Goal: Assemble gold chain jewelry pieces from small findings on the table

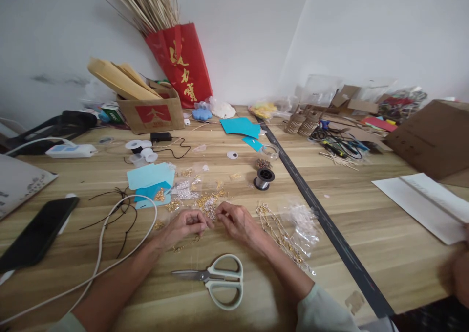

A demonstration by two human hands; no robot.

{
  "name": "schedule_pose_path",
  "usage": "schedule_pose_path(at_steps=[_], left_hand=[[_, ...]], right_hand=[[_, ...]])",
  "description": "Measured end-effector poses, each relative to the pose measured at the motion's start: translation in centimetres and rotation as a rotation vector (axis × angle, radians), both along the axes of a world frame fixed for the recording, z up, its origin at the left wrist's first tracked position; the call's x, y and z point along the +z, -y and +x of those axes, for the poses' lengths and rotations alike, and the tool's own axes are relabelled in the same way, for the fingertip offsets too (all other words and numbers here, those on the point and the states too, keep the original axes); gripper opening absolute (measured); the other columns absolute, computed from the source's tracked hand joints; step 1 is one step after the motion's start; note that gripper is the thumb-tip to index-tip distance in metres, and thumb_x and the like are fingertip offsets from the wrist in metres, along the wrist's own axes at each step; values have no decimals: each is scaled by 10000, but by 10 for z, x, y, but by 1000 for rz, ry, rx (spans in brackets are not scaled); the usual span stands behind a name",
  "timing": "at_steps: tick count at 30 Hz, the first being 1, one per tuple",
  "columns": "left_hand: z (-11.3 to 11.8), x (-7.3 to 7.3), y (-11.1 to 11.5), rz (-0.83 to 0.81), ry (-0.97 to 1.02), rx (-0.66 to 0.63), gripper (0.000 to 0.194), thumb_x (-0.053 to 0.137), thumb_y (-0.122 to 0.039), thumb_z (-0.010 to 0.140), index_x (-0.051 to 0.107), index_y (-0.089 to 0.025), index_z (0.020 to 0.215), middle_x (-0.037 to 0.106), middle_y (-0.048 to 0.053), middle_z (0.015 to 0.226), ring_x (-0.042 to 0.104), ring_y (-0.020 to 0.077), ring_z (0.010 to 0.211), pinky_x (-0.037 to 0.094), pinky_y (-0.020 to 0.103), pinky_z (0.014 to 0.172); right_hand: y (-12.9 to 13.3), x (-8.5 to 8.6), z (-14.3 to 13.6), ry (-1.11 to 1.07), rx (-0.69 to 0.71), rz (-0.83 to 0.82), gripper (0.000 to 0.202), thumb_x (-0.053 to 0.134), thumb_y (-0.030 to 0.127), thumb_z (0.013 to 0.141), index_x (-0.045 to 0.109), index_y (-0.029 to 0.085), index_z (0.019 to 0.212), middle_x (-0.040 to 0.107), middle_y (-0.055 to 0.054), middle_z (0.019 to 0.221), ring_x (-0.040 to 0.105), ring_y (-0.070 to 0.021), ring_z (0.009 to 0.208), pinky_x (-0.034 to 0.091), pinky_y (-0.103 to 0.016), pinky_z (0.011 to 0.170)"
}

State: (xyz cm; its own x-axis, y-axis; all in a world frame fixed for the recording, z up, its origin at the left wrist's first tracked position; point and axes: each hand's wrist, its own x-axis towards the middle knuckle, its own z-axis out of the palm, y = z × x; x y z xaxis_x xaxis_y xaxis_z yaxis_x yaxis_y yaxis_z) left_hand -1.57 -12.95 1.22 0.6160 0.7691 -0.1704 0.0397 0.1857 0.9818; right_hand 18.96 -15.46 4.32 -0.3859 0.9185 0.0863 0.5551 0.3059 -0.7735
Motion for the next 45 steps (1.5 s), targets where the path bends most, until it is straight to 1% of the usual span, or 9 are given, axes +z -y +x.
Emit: schedule_pose_path(at_steps=[5, 8, 11, 14, 16, 21, 28, 37, 45], left_hand=[[2, -4, 0, 14, -74, 43, 241, 716, -335, 679, 635, -108, 693, 652, 36, 655, 544, 94, 531, 420, 217, 531], [2, -8, -1, 20, -75, 64, 248, 718, -337, 671, 626, -107, 679, 655, 41, 652, 546, 96, 521, 426, 223, 529], [2, -13, -1, 23, -59, 73, 245, 716, -337, 669, 628, -108, 672, 648, 35, 638, 546, 96, 518, 425, 220, 522], [2, -15, -1, 24, -41, 69, 227, 718, -323, 671, 624, -117, 662, 608, 7, 581, 540, 95, 513, 414, 212, 514], [2, -15, -1, 20, -35, 76, 224, 722, -318, 670, 616, -121, 662, 593, -4, 568, 542, 97, 516, 415, 214, 519], [1, -14, 0, 0, -20, 75, 260, 725, -355, 680, 606, -124, 676, 638, 23, 645, 579, 112, 566, 457, 242, 580], [1, -10, -3, 52, -30, 111, 258, 714, -361, 704, 609, -126, 679, 611, 0, 599, 571, 112, 574, 452, 237, 585], [1, -10, -4, 51, -44, 127, 312, 723, -415, 706, 611, -125, 704, 654, 20, 596, 612, 129, 573, 494, 255, 592], [-1, -12, -6, 50, -57, 159, 337, 733, -441, 684, 606, -128, 699, 652, 14, 583, 629, 139, 565, 514, 264, 582]], right_hand=[[-5, -15, 5, 168, -21, 117, 94, 506, 141, 875, 590, 168, 842, 586, 21, 619, 522, -99, 536, 359, -191, 551], [-3, -17, 6, 268, -20, 159, 119, 515, 139, 875, 614, 171, 933, 660, -36, 792, 606, -137, 662, 412, -218, 612], [3, -15, 0, 206, -25, 222, 275, 499, 96, 863, 573, 183, 1113, 651, -95, 1057, 648, -175, 860, 472, -263, 731], [8, -18, -10, 73, 36, 227, 419, 467, 52, 849, 501, 199, 1240, 601, -115, 1203, 631, -185, 998, 493, -292, 812], [9, -25, -16, 9, 63, 181, 381, 474, 100, 881, 490, 195, 1249, 619, -121, 1172, 642, -180, 959, 510, -282, 764], [6, -39, -22, -70, 36, 92, 223, 509, 177, 910, 527, 174, 1133, 691, -61, 875, 650, -151, 757, 508, -262, 697], [5, -38, -22, -92, -12, 88, 61, 519, 187, 904, 573, 170, 927, 655, -16, 773, 593, -120, 678, 453, -217, 635], [3, -41, -21, -61, -4, 146, 118, 521, 142, 896, 621, 170, 840, 623, -35, 821, 589, -136, 755, 451, -235, 695], [3, -46, -21, -105, 6, 226, 109, 498, 171, 915, 585, 177, 850, 577, -37, 827, 565, -145, 770, 457, -251, 702]])
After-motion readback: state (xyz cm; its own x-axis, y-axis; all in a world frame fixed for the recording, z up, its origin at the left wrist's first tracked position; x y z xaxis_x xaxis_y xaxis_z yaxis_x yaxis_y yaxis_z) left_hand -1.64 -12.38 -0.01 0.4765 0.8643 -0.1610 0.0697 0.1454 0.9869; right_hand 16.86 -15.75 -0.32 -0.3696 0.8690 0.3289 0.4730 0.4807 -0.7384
